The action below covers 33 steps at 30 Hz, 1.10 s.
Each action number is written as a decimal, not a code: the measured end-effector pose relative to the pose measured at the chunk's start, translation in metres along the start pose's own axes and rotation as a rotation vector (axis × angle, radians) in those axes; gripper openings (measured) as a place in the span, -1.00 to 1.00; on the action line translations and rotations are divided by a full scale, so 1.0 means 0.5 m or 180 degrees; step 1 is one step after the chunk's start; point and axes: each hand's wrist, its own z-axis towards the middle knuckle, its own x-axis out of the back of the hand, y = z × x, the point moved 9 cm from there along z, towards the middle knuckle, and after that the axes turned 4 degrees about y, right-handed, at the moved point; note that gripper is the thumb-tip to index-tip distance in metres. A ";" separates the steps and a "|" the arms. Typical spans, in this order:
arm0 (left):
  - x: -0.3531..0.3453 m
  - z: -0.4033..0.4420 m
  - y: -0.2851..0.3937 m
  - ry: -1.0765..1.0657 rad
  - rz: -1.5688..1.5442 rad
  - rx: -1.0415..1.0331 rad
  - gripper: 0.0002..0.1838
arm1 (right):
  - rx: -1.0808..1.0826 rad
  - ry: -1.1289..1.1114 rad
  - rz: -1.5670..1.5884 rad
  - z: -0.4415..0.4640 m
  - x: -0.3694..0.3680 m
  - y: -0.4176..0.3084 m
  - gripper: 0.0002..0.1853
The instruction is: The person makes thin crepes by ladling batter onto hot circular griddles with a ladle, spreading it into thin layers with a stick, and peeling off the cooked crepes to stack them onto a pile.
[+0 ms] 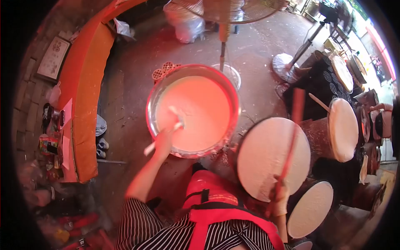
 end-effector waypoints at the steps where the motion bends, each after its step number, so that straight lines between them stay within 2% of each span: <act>1: -0.009 0.056 0.013 -0.0396 0.0929 -0.0845 -0.46 | 0.0438 -0.0065 -0.0469 -0.039 -0.113 0.008 -0.47; 2: -0.030 0.090 0.017 -0.0803 0.1829 -0.1713 -0.44 | 0.1418 -0.0634 -0.1339 -0.083 -0.247 -0.018 -0.48; 3: -0.017 0.133 -0.021 -0.0851 0.1780 -0.1689 -0.44 | 0.3063 -0.0751 -0.2524 -0.097 -0.366 -0.028 -0.38; 4: 0.010 0.177 -0.046 -0.0463 0.1705 -0.1777 -0.41 | 0.2296 -0.1013 -0.2784 -0.141 -0.501 -0.055 -0.34; 5: 0.034 0.208 -0.073 -0.0060 0.1640 -0.1853 -0.38 | 0.3554 -0.1071 -0.2542 -0.156 -0.625 -0.075 -0.31; 6: 0.011 0.213 -0.111 0.0092 0.1695 -0.1187 -0.38 | 0.3908 -0.1008 -0.3103 -0.112 -0.683 -0.042 -0.29; 7: -0.005 0.209 -0.138 0.0533 0.0660 -0.0685 -0.44 | 0.3641 -0.0907 -0.3509 -0.067 -0.763 -0.010 -0.29; 8: -0.029 0.199 -0.168 0.0961 -0.0372 -0.0175 -0.48 | 0.3707 -0.0677 -0.3747 -0.019 -0.836 0.022 -0.29; 9: -0.061 0.213 -0.162 0.0972 -0.0372 -0.0164 -0.48 | 0.3224 -0.0682 -0.4060 0.033 -0.891 0.052 -0.34; 10: -0.171 0.216 -0.224 -0.0081 -0.2369 0.1458 -0.63 | 0.2979 -0.0633 -0.4259 0.088 -0.914 0.104 -0.33; 11: -0.284 0.169 -0.203 -0.1253 -0.4306 0.3076 -0.71 | 0.2729 -0.0582 -0.4455 0.130 -0.920 0.151 -0.31; 12: -0.332 0.116 -0.101 -0.2598 -0.6153 0.4656 -0.65 | 0.2751 -0.0574 -0.4452 0.122 -0.912 0.168 -0.31; 13: -0.337 0.120 -0.074 -0.2624 -0.6153 0.4590 -0.65 | 0.2553 -0.0665 -0.4342 0.108 -0.884 0.192 -0.29; 15: -0.354 0.088 -0.012 -0.2317 -0.6617 0.5051 -0.61 | 0.2374 -0.0711 -0.4206 0.061 -0.803 0.211 -0.27; 17: -0.279 0.053 0.075 -0.2215 -0.6551 0.4669 -0.62 | 0.2593 -0.0923 -0.3937 -0.023 -0.717 0.197 -0.23; 19: -0.208 0.047 0.142 -0.1930 -0.6854 0.3923 -0.65 | 0.2796 -0.0932 -0.3830 -0.080 -0.633 0.194 -0.22; 21: -0.113 0.010 0.213 -0.1862 -0.7211 0.3732 -0.70 | 0.3033 -0.0977 -0.3696 -0.128 -0.570 0.188 -0.22; 23: -0.015 -0.010 0.267 -0.1833 -0.6761 0.3169 -0.72 | 0.3308 -0.1129 -0.3578 -0.177 -0.525 0.178 -0.02; 25: 0.079 -0.051 0.334 -0.2008 -0.6824 0.2813 -0.70 | 0.3586 -0.1258 -0.3342 -0.229 -0.490 0.138 -0.01; 28: 0.252 -0.111 0.415 -0.1576 -0.6321 0.2433 -0.67 | 0.3894 -0.1303 -0.3296 -0.278 -0.459 0.080 -0.03; 30: 0.397 -0.119 0.439 -0.0810 -0.5059 0.1414 -0.67 | 0.4393 -0.1225 -0.2979 -0.345 -0.440 -0.001 -0.11; 31: 0.467 -0.145 0.476 -0.1023 -0.5115 0.1153 -0.67 | 0.4634 -0.1175 -0.2824 -0.371 -0.433 -0.038 -0.15; 32: 0.545 -0.161 0.497 -0.0704 -0.4801 0.0817 -0.65 | 0.4287 -0.0953 -0.3415 -0.386 -0.428 -0.066 -0.17; 33: 0.615 -0.171 0.510 -0.0391 -0.4480 0.0478 -0.63 | 0.4819 -0.0993 -0.2962 -0.422 -0.420 -0.103 -0.19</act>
